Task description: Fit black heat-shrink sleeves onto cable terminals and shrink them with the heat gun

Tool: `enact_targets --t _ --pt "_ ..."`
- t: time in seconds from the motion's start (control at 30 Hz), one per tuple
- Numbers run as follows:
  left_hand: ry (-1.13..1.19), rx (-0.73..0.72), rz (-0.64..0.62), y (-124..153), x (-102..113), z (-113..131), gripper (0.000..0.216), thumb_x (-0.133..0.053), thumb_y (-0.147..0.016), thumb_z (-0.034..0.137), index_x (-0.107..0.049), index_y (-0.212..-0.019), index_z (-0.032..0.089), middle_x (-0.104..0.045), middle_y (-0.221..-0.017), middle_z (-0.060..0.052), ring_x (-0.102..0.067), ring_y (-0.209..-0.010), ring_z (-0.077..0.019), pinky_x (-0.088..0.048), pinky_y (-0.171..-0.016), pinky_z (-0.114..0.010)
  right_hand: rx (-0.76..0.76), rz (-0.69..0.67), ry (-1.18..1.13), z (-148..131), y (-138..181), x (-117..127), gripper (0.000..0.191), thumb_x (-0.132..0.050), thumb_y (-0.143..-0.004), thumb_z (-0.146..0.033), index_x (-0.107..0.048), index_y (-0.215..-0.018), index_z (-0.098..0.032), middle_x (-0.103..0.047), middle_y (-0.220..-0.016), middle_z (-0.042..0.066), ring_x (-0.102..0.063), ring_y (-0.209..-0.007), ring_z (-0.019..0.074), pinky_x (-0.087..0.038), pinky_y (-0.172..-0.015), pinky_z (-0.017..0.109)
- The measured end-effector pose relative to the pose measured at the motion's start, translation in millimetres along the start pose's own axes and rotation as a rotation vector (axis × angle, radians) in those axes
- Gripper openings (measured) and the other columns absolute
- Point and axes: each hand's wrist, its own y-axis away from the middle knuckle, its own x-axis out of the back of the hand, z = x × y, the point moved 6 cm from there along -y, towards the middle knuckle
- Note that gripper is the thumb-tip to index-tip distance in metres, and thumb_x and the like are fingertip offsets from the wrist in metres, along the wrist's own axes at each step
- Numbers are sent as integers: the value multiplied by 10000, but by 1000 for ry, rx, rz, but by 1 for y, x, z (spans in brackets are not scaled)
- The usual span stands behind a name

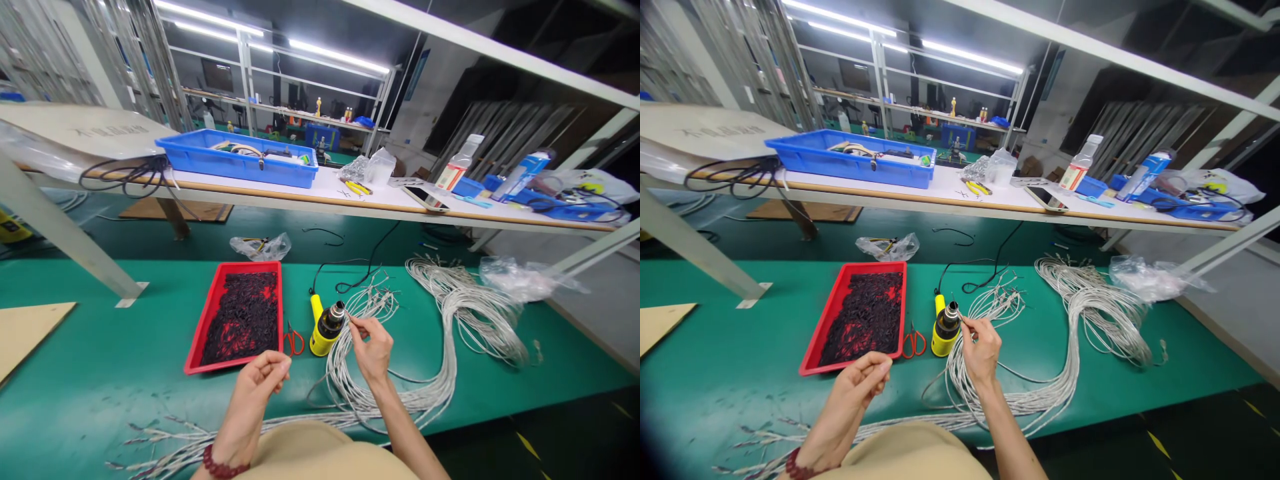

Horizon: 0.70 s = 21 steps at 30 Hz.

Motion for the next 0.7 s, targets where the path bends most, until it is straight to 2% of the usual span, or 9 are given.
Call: enact_targets --t 0.4,0.7 --pt "-2 6 -9 -2 0 -1 306 -788 -593 410 -654 -695 154 -571 -529 34 -421 -493 -55 -301 -487 -164 1 -2 10 1 -1 -1 119 -611 -810 -186 -722 -843 -160 -627 -684 26 -559 -576 137 -468 -549 244" --pt "-24 8 -37 -5 1 -7 323 -788 -603 423 -654 -724 154 -583 -550 28 -439 -509 -61 -314 -496 -169 -9 -7 22 0 8 8 117 -604 -825 -183 -717 -844 -160 -626 -695 26 -548 -579 137 -464 -556 245"
